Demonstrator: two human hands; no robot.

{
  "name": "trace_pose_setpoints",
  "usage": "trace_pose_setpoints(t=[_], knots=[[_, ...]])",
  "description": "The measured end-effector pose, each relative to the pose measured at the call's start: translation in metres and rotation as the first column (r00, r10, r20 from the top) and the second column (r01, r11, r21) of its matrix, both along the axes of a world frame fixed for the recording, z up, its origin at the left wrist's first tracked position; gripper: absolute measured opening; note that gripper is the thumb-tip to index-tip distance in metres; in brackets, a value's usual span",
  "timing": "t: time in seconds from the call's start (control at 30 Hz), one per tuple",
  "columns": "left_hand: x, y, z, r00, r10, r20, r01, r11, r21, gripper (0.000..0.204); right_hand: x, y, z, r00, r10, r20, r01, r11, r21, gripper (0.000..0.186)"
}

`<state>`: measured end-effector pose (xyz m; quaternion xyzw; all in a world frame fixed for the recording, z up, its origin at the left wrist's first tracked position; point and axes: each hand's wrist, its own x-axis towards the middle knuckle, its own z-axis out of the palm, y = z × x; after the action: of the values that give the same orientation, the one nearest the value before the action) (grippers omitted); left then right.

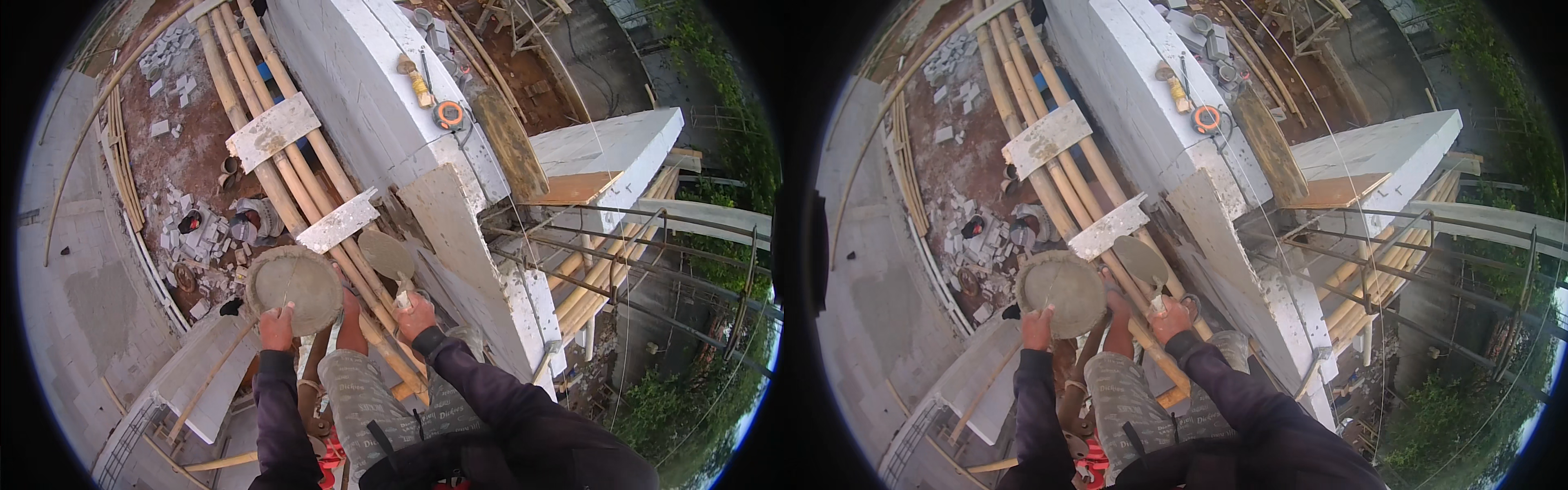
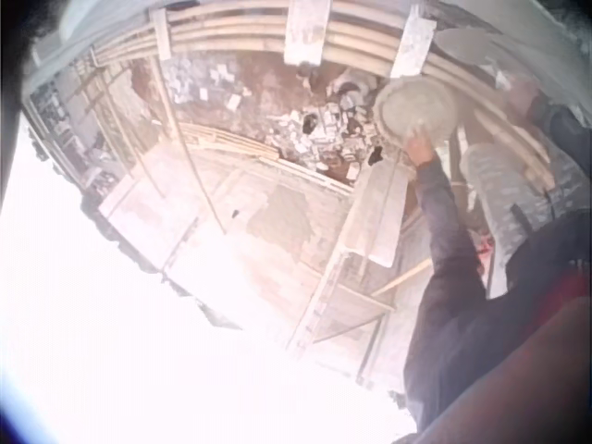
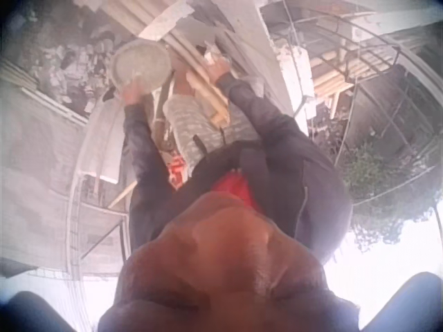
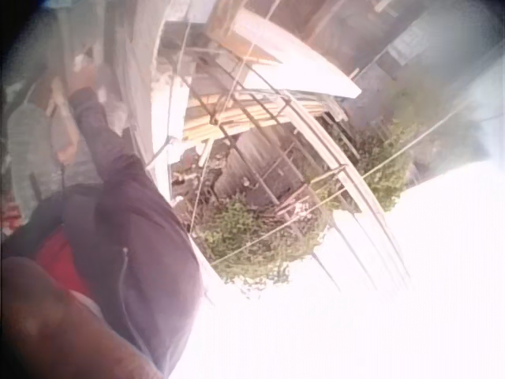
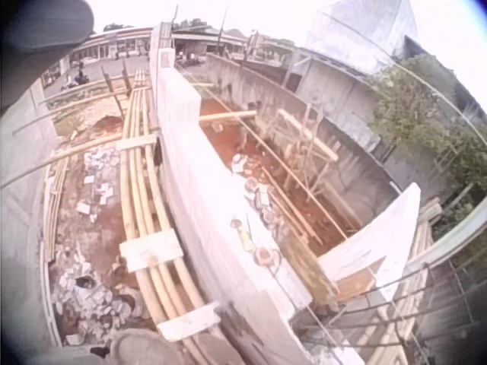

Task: The person stands on bamboo scaffolding and uses a trowel to scoop cement from a pan, then applies it to a concrete wall. The person repeatedly scoops and spreads cement along the wall surface.

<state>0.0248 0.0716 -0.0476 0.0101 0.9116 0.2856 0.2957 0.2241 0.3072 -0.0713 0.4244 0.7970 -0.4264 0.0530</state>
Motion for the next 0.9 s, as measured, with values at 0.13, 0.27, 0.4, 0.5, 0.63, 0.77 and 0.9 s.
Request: trace_pose_setpoints(t=[0.13,0.27,0.4,0.5,0.63,0.77,0.9], knots=[[0.045,0.05,0.041,0.99,-0.143,-0.015,0.143,0.99,-0.006,0.048,0.05,0.004,0.036,0.994,-0.017,-0.104,0.016,1.0,-0.005,0.021],[0.087,0.087,0.066,0.975,-0.216,0.047,0.211,0.972,0.1,0.047,0.108,0.027,0.087,0.998,-0.028,-0.062,0.024,0.997,-0.073,0.02],[0.132,0.129,0.095,0.963,-0.239,0.123,0.217,0.962,0.167,0.045,0.173,0.049,0.119,0.995,-0.063,-0.077,0.066,0.997,0.036,0.02],[0.161,0.146,0.096,0.931,-0.328,0.16,0.302,0.939,0.166,0.046,0.218,0.062,0.133,0.996,-0.081,0.027,0.079,0.994,0.072,0.019],[0.209,0.183,0.129,0.91,-0.386,0.152,0.371,0.921,0.12,0.051,0.279,0.06,0.14,0.983,-0.148,0.106,0.138,0.985,0.101,0.021],[0.241,0.2,0.169,0.871,-0.43,0.237,0.406,0.902,0.145,0.053,0.318,0.046,0.169,0.974,-0.226,0.028,0.212,0.944,0.255,0.027],[0.26,0.204,0.192,0.876,-0.389,0.285,0.308,0.907,0.288,0.05,0.317,0.054,0.234,0.975,-0.191,-0.11,0.22,0.812,0.541,0.031]])
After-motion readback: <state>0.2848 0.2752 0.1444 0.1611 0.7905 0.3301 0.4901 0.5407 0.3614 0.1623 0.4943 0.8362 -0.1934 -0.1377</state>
